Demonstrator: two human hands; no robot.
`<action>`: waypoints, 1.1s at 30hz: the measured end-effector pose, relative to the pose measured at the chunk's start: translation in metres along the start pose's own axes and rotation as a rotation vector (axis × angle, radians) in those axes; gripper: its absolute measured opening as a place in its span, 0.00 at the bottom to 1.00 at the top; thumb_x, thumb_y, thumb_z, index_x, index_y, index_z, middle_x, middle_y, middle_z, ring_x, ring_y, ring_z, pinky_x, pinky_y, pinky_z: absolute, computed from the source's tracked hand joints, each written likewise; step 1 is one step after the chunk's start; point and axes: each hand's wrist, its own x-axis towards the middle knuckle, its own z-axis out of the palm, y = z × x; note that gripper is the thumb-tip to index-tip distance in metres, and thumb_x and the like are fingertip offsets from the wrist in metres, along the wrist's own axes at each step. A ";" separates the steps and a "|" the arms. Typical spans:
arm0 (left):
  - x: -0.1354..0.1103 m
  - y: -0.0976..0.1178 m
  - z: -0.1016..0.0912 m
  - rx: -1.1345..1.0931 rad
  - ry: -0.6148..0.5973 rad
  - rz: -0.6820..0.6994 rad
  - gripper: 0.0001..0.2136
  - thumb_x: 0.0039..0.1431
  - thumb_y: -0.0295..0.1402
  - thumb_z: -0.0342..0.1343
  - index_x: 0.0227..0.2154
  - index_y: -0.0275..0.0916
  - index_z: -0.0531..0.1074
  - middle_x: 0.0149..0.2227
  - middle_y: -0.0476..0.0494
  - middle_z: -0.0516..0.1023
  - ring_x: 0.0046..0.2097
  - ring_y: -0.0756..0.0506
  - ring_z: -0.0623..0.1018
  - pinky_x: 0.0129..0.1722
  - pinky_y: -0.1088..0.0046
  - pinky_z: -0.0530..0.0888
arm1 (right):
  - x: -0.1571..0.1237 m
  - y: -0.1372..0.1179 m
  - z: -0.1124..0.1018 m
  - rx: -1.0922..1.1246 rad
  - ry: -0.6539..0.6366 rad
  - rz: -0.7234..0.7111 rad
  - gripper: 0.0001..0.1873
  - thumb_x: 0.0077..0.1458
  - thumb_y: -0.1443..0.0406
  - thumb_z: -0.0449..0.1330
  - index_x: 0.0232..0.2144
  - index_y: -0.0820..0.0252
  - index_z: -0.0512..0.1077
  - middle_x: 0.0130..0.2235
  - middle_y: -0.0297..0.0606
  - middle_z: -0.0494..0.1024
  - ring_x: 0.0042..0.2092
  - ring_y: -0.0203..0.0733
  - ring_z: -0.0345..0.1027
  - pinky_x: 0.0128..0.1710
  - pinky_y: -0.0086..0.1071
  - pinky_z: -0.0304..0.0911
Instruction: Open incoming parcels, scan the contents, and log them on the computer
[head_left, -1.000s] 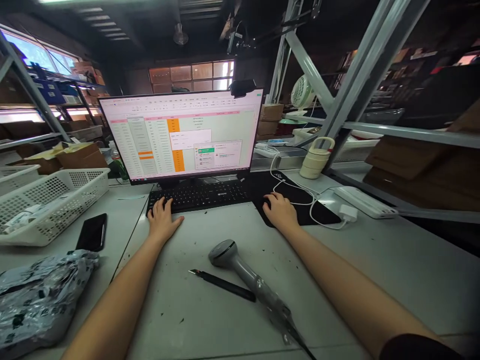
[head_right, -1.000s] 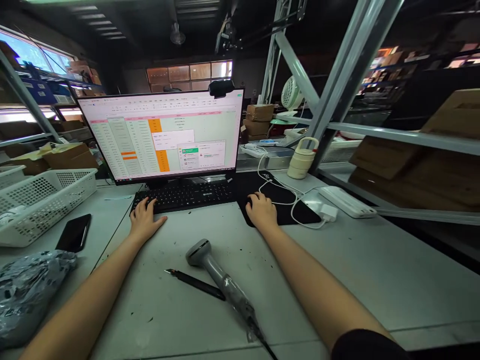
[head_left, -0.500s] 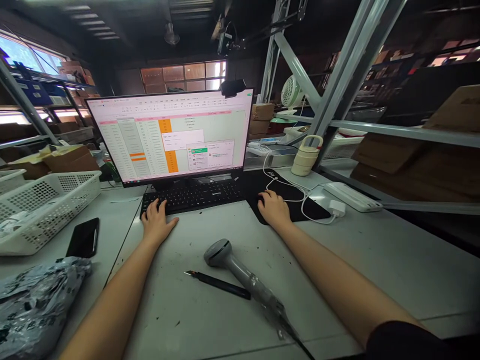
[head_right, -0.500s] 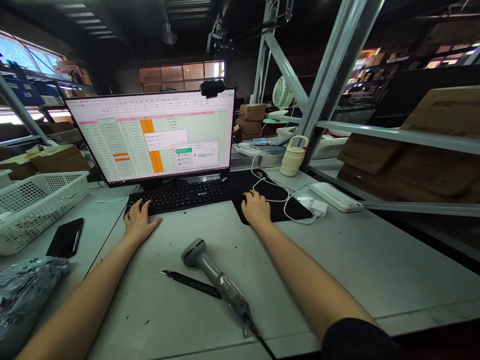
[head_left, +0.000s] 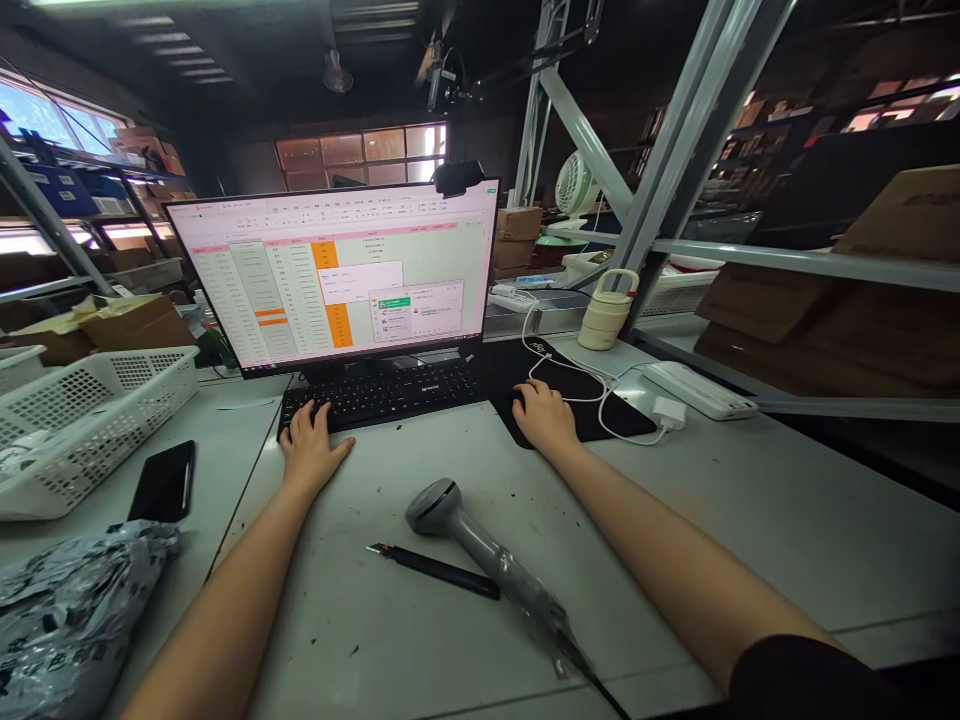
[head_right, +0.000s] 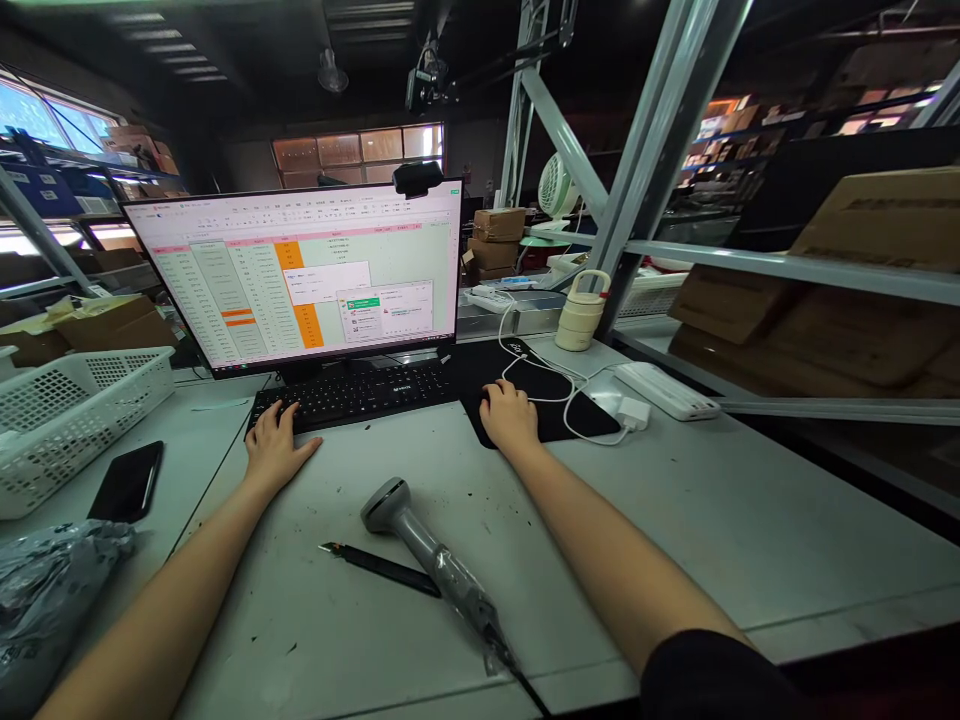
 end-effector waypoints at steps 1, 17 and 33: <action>0.000 0.000 0.000 0.001 0.001 0.001 0.35 0.62 0.48 0.58 0.67 0.38 0.59 0.70 0.30 0.56 0.70 0.32 0.57 0.66 0.43 0.58 | 0.000 0.000 0.000 0.001 0.003 0.000 0.20 0.66 0.63 0.50 0.55 0.59 0.74 0.63 0.47 0.70 0.54 0.55 0.68 0.50 0.45 0.65; 0.000 0.001 -0.002 -0.001 -0.026 -0.013 0.35 0.62 0.48 0.57 0.67 0.38 0.59 0.71 0.29 0.55 0.71 0.31 0.56 0.66 0.44 0.58 | 0.001 0.003 0.004 0.011 0.015 -0.012 0.20 0.65 0.63 0.50 0.54 0.59 0.74 0.62 0.47 0.70 0.54 0.56 0.68 0.50 0.46 0.65; 0.000 0.001 -0.003 -0.002 -0.023 -0.004 0.34 0.62 0.48 0.57 0.67 0.38 0.59 0.70 0.29 0.55 0.71 0.31 0.56 0.66 0.44 0.58 | 0.001 0.001 0.002 0.006 0.001 -0.002 0.20 0.66 0.62 0.50 0.54 0.58 0.74 0.62 0.47 0.70 0.54 0.55 0.67 0.50 0.45 0.65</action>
